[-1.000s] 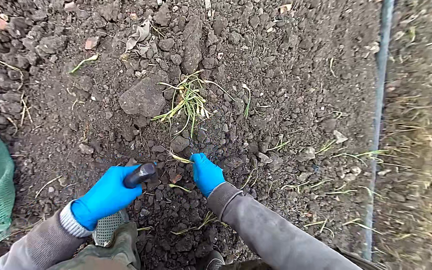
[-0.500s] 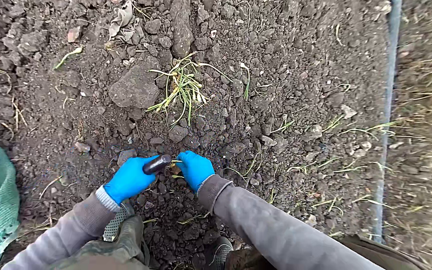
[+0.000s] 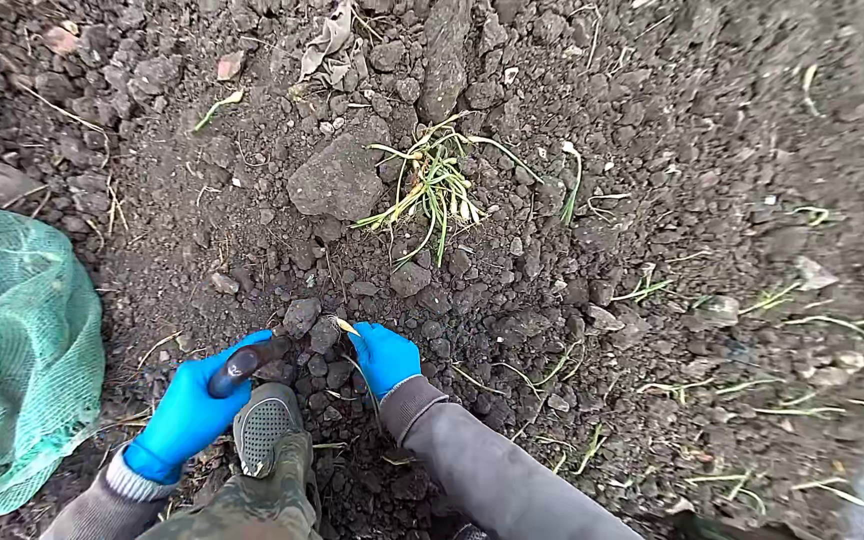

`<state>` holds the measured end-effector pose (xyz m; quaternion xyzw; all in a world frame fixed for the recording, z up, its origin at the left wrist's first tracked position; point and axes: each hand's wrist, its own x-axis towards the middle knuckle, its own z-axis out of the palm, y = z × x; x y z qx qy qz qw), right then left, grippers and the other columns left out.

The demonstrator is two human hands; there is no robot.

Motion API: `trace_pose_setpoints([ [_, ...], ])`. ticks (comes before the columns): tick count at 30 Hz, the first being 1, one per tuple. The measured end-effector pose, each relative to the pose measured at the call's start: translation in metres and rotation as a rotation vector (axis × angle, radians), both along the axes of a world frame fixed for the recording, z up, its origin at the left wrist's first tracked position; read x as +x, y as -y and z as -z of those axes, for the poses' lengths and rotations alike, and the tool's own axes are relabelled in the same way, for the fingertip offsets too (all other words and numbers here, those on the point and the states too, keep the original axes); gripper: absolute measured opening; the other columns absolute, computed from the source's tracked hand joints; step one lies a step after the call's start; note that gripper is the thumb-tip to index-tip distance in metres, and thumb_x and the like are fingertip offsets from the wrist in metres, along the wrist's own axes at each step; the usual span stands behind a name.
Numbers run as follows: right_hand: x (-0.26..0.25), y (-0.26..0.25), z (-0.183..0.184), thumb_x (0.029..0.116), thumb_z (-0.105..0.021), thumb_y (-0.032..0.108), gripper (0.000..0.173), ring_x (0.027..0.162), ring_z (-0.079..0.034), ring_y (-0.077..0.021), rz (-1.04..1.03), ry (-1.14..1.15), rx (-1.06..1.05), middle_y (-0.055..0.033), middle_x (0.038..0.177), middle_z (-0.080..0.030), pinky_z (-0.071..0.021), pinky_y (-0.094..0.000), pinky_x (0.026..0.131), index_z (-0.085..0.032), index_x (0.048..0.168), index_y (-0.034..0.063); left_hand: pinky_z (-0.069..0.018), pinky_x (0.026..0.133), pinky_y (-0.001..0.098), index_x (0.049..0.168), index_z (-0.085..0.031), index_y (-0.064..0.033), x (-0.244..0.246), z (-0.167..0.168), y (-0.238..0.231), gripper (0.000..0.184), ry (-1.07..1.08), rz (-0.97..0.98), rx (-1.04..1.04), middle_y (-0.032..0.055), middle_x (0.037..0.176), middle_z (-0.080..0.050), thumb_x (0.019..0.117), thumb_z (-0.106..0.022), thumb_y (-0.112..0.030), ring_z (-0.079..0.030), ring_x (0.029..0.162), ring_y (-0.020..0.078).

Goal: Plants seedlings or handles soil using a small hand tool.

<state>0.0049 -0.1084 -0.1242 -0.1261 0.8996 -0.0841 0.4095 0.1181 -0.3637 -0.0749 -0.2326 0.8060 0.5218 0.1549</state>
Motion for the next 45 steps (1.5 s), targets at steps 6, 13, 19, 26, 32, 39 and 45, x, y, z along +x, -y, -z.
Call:
trace_pose_setpoints([
  [6, -0.011, 0.012, -0.015, 0.1056, -0.056, 0.024, 0.038, 0.114, -0.069, -0.0274, -0.082, 0.067, -0.118, -0.0093, 0.13, -0.068, -0.0565, -0.0502, 0.095, -0.059, 0.143, 0.0204, -0.0358, 0.038, 0.0204, 0.088, -0.067, -0.0165, 0.002, -0.02, 0.038, 0.011, -0.069, -0.366, 0.456, -0.0039, 0.05, -0.046, 0.0785, -0.065, -0.011, -0.04, 0.038, 0.0054],
  [13, -0.002, 0.016, -0.022, 0.101, -0.061, 0.023, 0.023, 0.09, -0.072, -0.0272, -0.197, -0.288, -0.316, -0.01, 0.1, -0.071, -0.0602, -0.047, 0.075, -0.078, 0.113, 0.0139, -0.0464, 0.051, 0.0357, 0.082, -0.072, -0.0172, -0.037, -0.015, 0.007, 0.008, 0.149, 0.063, 0.036, -0.004, 0.064, -0.061, 0.079, -0.075, -0.011, -0.056, 0.055, 0.0102],
  [19, 0.001, 0.087, 0.012, 0.1053, -0.052, 0.017, 0.028, 0.117, -0.065, -0.034, -0.471, 0.088, -0.014, -0.0137, 0.127, -0.066, -0.0546, -0.0525, 0.093, -0.071, 0.124, 0.0117, -0.0384, 0.045, 0.0302, 0.069, -0.061, -0.0162, -0.005, 0.015, -0.001, 0.012, 0.206, -0.18, 0.157, -0.0037, 0.055, -0.051, 0.0772, -0.068, -0.013, -0.047, 0.047, 0.0091],
  [26, -0.006, 0.086, 0.028, 0.1082, -0.045, 0.018, 0.032, 0.122, -0.064, -0.0348, -0.57, 0.185, 0.05, -0.0151, 0.135, -0.063, -0.0552, -0.0544, 0.095, -0.066, 0.132, 0.0112, -0.048, 0.053, 0.0144, 0.096, -0.074, -0.0216, 0.025, -0.068, 0.052, 0.025, -0.225, -0.254, 0.116, -0.0136, 0.076, -0.069, 0.0721, -0.071, -0.02, -0.057, 0.058, -0.005],
  [32, -0.017, 0.044, -0.01, 0.105, -0.052, 0.03, 0.032, 0.106, -0.071, -0.0267, -0.322, -0.093, -0.146, -0.0085, 0.111, -0.074, -0.0573, -0.0489, 0.09, -0.077, 0.119, 0.0165, -0.0474, 0.053, 0.028, 0.096, -0.075, -0.022, 0.003, 0.001, 0.002, 0.024, 0.055, -0.176, 0.175, -0.0073, 0.07, -0.064, 0.0745, -0.069, -0.016, -0.057, 0.058, 0.0041],
  [39, 0.012, 0.08, 0.031, 0.108, -0.045, 0.021, 0.036, 0.123, -0.064, -0.0326, -0.493, 0.101, -0.022, -0.0134, 0.131, -0.068, -0.0525, -0.0504, 0.101, -0.069, 0.134, 0.0137, -0.0427, 0.048, 0.0259, 0.076, -0.067, -0.0221, 0.021, 0.009, -0.004, 0.005, 0.103, -0.287, 0.194, -0.0111, 0.06, -0.056, 0.0709, -0.069, -0.023, -0.051, 0.051, 0.0014],
  [45, -0.007, 0.079, 0.02, 0.1106, -0.039, 0.025, 0.04, 0.128, -0.062, -0.0314, -0.501, 0.195, 0.097, -0.0112, 0.14, -0.063, -0.0524, -0.0522, 0.101, -0.063, 0.141, 0.0169, -0.0559, 0.097, 0.0299, 0.128, -0.068, -0.0062, 0.034, -0.061, 0.057, 0.041, -0.301, -0.162, 0.395, 0.0019, 0.127, -0.07, 0.0866, -0.065, -0.006, -0.067, 0.111, 0.0089],
])
